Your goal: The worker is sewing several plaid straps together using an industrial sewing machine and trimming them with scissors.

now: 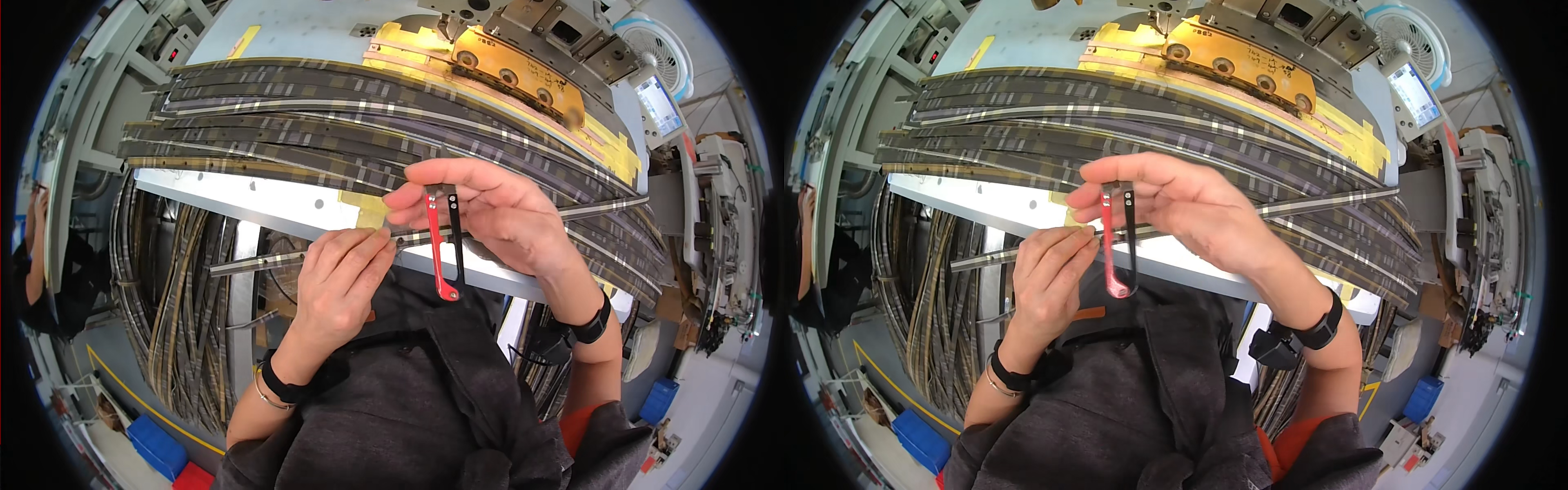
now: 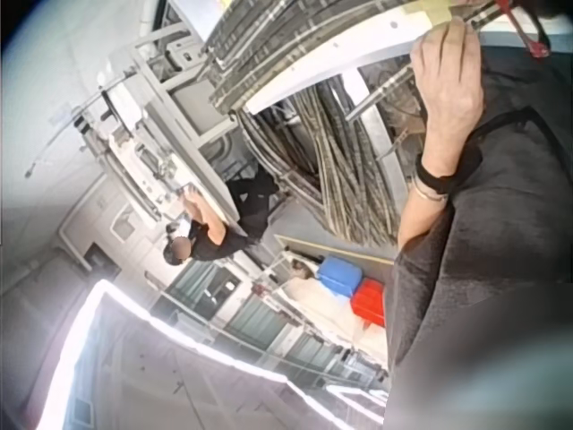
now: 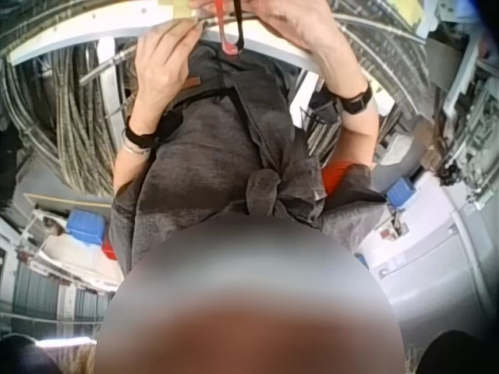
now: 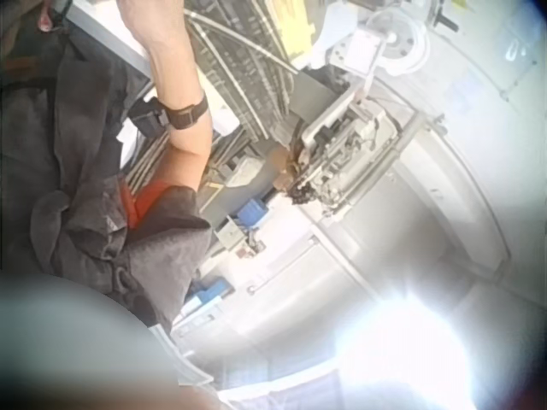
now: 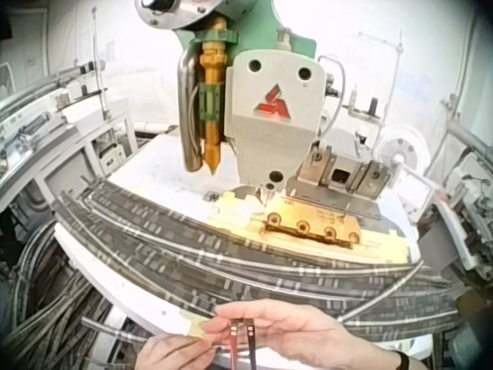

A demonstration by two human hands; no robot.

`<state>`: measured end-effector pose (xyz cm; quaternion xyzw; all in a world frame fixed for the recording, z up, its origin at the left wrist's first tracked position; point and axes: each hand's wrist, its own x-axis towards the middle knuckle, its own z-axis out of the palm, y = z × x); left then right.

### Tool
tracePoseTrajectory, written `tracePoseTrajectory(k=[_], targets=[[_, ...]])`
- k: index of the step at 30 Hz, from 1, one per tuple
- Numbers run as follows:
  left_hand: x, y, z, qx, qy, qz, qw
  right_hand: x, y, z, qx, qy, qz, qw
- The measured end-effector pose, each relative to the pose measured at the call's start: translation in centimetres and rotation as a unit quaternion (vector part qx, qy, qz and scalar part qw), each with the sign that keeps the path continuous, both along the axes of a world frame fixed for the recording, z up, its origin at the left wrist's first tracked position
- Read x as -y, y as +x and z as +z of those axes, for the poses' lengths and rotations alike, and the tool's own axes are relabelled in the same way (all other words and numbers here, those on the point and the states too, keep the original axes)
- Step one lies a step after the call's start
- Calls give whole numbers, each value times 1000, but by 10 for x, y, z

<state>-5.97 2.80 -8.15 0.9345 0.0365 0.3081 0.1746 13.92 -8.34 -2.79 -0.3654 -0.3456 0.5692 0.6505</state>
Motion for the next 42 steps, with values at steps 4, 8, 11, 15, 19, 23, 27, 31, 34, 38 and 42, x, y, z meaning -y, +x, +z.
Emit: tracePoseTrajectory(k=[4, 8, 11, 15, 19, 23, 27, 31, 34, 38, 42], targets=[[2, 2, 1, 0, 1, 7, 1000, 1, 5, 0, 61, -27, -22, 998], [4, 6, 2, 5, 6, 15, 1000, 5, 8, -2, 48, -95, -30, 994], [5, 9, -2, 24, 7, 20, 999, 4, -2, -5, 163, -102, -65, 979], [5, 13, -3, 32, 8, 25, 999, 6, -10, -17, 275, -58, -87, 956], [6, 15, -6, 50, 0, 29, 998, 7, -12, -15, 299, -113, -100, 942], [6, 16, -9, 68, -2, 33, 997, 6, -13, -18, 325, -100, -115, 933], [6, 18, -11, 83, -3, 32, 996, 6, -14, -20, 335, -114, -116, 928], [7, 18, -11, 84, 1, 39, 996, 6, -14, -21, 350, -114, -113, 923], [7, 17, -7, 78, -4, 37, 996, 6, -14, -22, 359, -110, -111, 920], [8, 18, -6, 73, -12, 36, 997, 4, -15, -31, 381, -54, -160, 909], [7, 18, -11, 90, 3, 39, 995, 3, -16, -30, 391, -60, -154, 905]])
